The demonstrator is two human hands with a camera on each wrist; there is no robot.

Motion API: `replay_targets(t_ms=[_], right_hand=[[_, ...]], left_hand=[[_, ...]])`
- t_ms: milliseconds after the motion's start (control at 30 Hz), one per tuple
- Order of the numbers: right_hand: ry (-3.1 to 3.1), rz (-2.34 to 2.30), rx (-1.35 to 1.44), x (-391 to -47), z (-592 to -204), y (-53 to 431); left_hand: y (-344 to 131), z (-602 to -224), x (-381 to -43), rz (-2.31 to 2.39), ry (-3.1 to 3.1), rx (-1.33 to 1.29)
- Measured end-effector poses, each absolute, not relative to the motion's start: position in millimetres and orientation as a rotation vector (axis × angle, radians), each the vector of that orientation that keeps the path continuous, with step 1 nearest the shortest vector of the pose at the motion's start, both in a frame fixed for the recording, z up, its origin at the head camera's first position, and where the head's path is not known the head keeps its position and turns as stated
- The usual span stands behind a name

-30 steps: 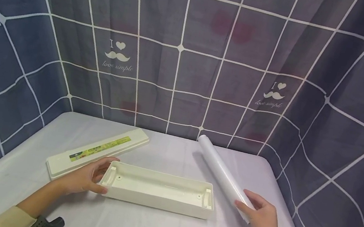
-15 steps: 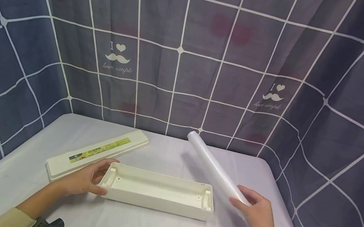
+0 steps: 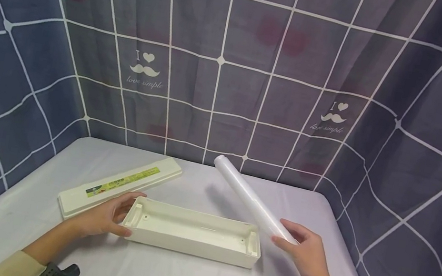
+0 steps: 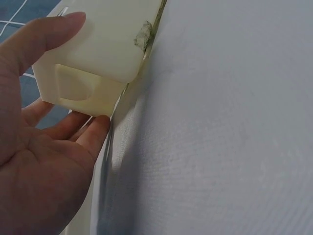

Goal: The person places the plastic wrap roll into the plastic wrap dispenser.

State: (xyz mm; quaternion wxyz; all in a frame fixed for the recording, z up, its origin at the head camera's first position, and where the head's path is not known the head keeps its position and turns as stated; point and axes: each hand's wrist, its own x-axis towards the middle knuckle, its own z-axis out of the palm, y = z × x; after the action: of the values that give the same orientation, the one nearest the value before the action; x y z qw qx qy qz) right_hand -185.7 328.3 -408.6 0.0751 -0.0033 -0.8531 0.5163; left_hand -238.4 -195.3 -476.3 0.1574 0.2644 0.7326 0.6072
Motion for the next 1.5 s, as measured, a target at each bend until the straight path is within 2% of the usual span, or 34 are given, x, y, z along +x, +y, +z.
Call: replay_targets(t_ms=[700,1500], right_hand=[[-2.525,1.693,0.275,-196.9,-409.0,317.7],[-2.664,1.778,0.545,-231.2,-414.0,319.3]], left_hand=[[-198.7,-480.3,-238.4,1.757,2.082,0.759],[-194.0,-476.5,-235.1,1.769,2.079,0.724]])
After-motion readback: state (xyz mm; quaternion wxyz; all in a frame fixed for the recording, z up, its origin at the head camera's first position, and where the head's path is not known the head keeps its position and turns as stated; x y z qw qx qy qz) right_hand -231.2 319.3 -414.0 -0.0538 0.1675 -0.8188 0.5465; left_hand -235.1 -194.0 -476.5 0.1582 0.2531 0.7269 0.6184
